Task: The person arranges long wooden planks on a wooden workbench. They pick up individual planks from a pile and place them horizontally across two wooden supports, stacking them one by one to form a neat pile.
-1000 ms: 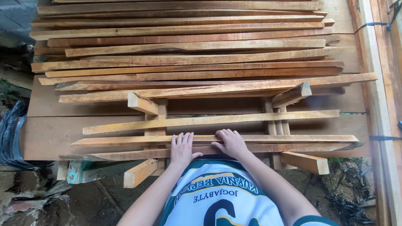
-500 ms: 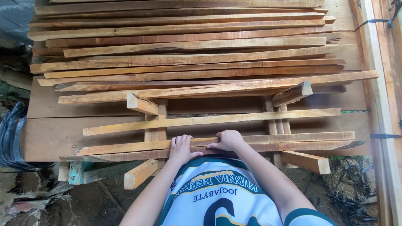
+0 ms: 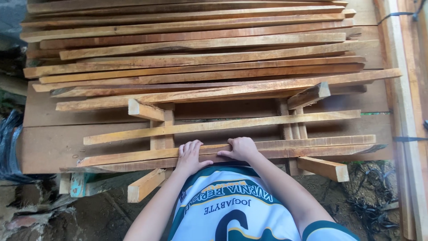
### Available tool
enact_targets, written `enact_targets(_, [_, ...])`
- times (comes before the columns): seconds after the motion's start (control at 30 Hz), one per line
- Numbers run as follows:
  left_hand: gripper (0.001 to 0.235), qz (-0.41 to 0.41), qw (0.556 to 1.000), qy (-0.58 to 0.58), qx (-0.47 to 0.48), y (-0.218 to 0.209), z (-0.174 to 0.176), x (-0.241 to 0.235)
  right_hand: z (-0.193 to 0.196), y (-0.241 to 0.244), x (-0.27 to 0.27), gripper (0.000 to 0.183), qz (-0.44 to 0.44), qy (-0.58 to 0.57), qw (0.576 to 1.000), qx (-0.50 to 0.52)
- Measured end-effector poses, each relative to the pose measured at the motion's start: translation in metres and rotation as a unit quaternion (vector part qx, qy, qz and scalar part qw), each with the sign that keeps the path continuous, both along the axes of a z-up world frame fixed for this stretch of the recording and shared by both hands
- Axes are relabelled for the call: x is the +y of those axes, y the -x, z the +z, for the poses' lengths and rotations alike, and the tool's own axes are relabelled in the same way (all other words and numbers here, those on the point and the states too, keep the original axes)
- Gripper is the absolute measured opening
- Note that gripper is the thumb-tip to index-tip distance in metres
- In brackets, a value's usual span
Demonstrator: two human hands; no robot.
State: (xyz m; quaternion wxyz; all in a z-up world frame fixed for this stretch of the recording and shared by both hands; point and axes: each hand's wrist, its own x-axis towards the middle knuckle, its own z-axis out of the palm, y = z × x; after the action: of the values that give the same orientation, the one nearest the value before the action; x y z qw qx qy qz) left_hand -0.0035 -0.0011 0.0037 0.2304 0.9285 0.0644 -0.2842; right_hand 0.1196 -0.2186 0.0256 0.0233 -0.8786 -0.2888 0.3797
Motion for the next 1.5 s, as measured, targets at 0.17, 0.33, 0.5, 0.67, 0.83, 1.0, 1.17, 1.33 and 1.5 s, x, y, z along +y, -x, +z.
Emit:
enact_targets(0.17, [0.090,-0.008,0.999,-0.031,0.002,0.000,0.000,-0.003,-0.005,-0.003,-0.005,0.084,0.002,-0.004,1.000,0.006])
enact_targets(0.33, [0.101,-0.045,0.994,-0.098,0.003,-0.008,0.019,-0.009,-0.004,-0.011,-0.026,0.084,-0.003,0.019,1.000,-0.010])
enact_targets(0.5, [0.096,-0.034,0.996,-0.079,-0.001,-0.004,0.006,-0.008,-0.011,-0.014,-0.034,0.086,-0.005,0.029,1.000,0.003])
enact_targets(0.67, [0.089,-0.026,0.998,-0.057,0.005,-0.001,-0.016,-0.001,-0.010,-0.008,-0.032,0.087,0.000,0.039,0.999,0.003])
enact_targets(0.83, [0.085,-0.012,0.998,0.018,0.050,-0.005,-0.010,0.010,0.001,-0.014,-0.029,0.083,0.007,0.035,0.999,0.019])
enact_targets(1.0, [0.084,-0.024,0.998,0.002,0.052,-0.005,-0.010,0.007,-0.030,-0.014,-0.043,0.048,-0.010,-0.205,0.965,-0.164])
enact_targets(1.17, [0.089,-0.038,0.999,-0.009,0.030,-0.007,0.007,0.001,-0.031,-0.033,-0.023,0.062,-0.055,-0.216,0.940,-0.259])
enact_targets(1.33, [0.124,-0.013,0.999,-0.043,-0.016,-0.013,0.035,-0.006,-0.026,-0.062,-0.011,0.046,0.008,-0.114,0.984,-0.140])
enact_targets(1.5, [0.131,-0.009,0.998,-0.060,-0.010,-0.013,0.030,-0.006,-0.031,-0.052,-0.025,0.040,-0.022,-0.134,0.991,0.016])
